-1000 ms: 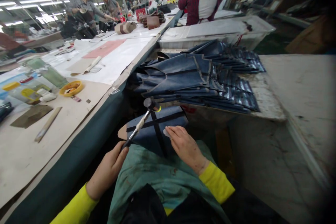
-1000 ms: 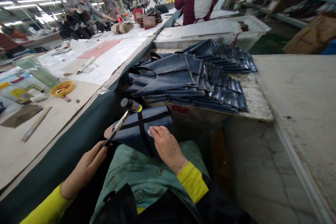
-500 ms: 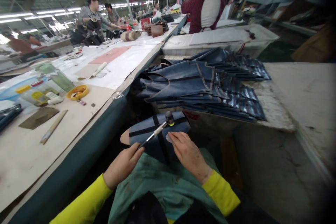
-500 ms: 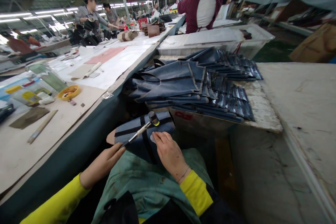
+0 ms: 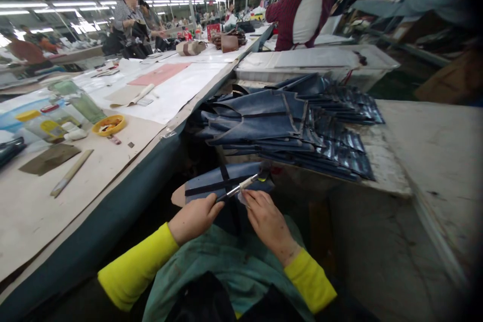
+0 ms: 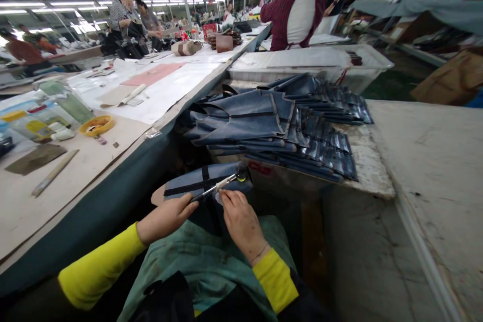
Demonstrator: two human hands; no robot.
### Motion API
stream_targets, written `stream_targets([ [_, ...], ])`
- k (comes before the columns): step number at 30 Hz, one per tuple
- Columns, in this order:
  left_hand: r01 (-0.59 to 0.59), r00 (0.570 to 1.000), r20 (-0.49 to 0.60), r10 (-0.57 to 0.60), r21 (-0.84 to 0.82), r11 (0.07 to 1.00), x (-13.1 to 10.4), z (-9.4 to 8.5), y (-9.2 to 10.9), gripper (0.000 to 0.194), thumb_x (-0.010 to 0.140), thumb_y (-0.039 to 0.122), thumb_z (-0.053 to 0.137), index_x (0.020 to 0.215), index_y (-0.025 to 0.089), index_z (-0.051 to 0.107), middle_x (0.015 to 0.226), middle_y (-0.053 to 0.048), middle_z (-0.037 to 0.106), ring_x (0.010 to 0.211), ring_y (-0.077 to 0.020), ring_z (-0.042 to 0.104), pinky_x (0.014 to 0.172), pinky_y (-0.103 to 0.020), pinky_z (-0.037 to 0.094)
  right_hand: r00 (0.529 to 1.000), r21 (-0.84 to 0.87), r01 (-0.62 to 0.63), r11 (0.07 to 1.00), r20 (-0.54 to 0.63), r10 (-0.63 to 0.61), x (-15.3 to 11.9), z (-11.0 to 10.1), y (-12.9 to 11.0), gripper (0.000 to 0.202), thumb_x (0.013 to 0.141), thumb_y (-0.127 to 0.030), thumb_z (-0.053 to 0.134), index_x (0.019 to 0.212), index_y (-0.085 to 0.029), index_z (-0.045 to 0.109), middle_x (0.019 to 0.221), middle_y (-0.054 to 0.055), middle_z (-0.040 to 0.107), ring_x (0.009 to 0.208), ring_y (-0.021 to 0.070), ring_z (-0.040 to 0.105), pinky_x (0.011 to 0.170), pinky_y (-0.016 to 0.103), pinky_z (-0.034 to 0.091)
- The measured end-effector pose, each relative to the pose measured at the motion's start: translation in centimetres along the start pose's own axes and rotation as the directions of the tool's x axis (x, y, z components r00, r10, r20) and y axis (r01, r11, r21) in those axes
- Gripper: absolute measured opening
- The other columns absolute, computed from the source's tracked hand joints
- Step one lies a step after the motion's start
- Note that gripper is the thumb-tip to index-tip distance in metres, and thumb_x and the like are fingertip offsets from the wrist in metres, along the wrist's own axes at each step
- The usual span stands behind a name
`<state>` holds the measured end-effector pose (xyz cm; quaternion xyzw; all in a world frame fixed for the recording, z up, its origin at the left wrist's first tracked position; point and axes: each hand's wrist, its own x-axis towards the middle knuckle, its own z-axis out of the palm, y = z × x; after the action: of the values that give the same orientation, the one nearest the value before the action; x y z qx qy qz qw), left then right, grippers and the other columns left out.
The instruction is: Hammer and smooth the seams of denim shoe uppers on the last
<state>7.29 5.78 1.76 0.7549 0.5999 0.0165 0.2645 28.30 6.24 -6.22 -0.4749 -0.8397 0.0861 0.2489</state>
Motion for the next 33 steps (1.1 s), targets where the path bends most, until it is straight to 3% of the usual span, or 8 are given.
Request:
stream_targets([
  [2,0.004,1.000,0.024,-0.005,0.047,0.999,0.5,-0.1,0.4,0.034,0.093,0.046,0.027,0.090,0.021,0.050,0.077,-0.004,0.063,0.076,-0.0218,0.063,0.064,-0.027,0.039,1.000,0.010,0.012,1.000,-0.005,-0.011,0.2,0.0,-0.1,0.041,0.084,-0.009,0.044,0.123,-0.016,0.051,0.116,0.010,0.057,0.109,0.0234,0.047,0.093,0.040,0.047],
  [6,-0.034,0.998,-0.057,0.036,0.044,0.998,1.2,-0.3,0.7,0.037,0.094,0.048,0.024,0.092,0.022,0.049,0.081,-0.004,0.064,0.079,-0.0213,0.064,0.066,-0.027,0.040,1.000,0.008,0.023,1.000,-0.011,-0.023,0.3,-0.1,-0.4,0.043,0.083,-0.008,0.043,0.126,-0.015,0.049,0.115,0.010,0.057,0.107,0.0226,0.048,0.094,0.040,0.047],
  [10,0.007,1.000,0.001,-0.008,0.073,0.997,1.3,-0.2,0.4,0.035,0.094,0.046,0.027,0.090,0.021,0.050,0.078,-0.005,0.064,0.076,-0.0219,0.064,0.065,-0.028,0.041,1.000,-0.002,0.013,1.000,-0.017,-0.013,0.2,-0.2,-0.4,0.043,0.084,-0.009,0.044,0.126,-0.016,0.050,0.115,0.009,0.058,0.108,0.0228,0.047,0.093,0.040,0.047],
  [15,-0.057,0.994,-0.097,0.058,0.015,0.998,1.2,-0.3,0.4,0.037,0.095,0.047,0.023,0.090,0.022,0.049,0.079,-0.003,0.064,0.077,-0.0194,0.064,0.067,-0.026,0.041,1.000,0.013,0.015,1.000,0.005,-0.015,0.3,-0.1,-0.4,0.046,0.083,-0.008,0.043,0.128,-0.016,0.048,0.115,0.009,0.057,0.109,0.0226,0.047,0.095,0.039,0.045],
  [21,0.032,0.999,-0.030,-0.028,0.125,0.992,1.7,-0.4,0.5,0.036,0.093,0.048,0.027,0.088,0.021,0.050,0.077,-0.005,0.065,0.075,-0.0228,0.065,0.065,-0.029,0.041,1.000,0.013,0.009,1.000,0.002,-0.009,0.3,0.0,-0.3,0.044,0.084,-0.009,0.043,0.127,-0.015,0.049,0.115,0.010,0.057,0.108,0.0231,0.046,0.094,0.040,0.046],
  [25,-0.022,0.991,-0.131,0.037,0.112,0.993,1.0,-0.2,0.2,0.038,0.094,0.050,0.021,0.090,0.023,0.048,0.077,-0.004,0.064,0.076,-0.0227,0.064,0.063,-0.028,0.039,1.000,0.011,0.002,1.000,0.007,-0.003,0.1,-0.1,-0.4,0.045,0.084,-0.009,0.043,0.128,-0.015,0.048,0.115,0.009,0.056,0.109,0.0232,0.046,0.095,0.039,0.045],
  [30,0.045,0.998,-0.036,-0.043,0.060,0.997,-0.3,0.2,-0.6,0.034,0.093,0.048,0.028,0.085,0.022,0.048,0.072,-0.003,0.062,0.072,-0.0205,0.062,0.062,-0.027,0.038,1.000,0.011,0.009,1.000,0.010,-0.009,0.4,-0.3,-0.6,0.042,0.084,-0.009,0.043,0.125,-0.014,0.050,0.114,0.010,0.057,0.108,0.0229,0.046,0.095,0.039,0.045],
  [33,0.029,0.993,-0.113,-0.032,-0.027,0.999,-1.4,-0.4,-1.2,0.036,0.093,0.048,0.027,0.082,0.022,0.048,0.076,-0.002,0.061,0.074,-0.0186,0.060,0.065,-0.027,0.040,1.000,0.004,0.009,1.000,-0.001,-0.009,0.4,-0.3,-0.6,0.042,0.084,-0.010,0.043,0.126,-0.014,0.050,0.113,0.010,0.057,0.107,0.0227,0.047,0.093,0.039,0.046],
])
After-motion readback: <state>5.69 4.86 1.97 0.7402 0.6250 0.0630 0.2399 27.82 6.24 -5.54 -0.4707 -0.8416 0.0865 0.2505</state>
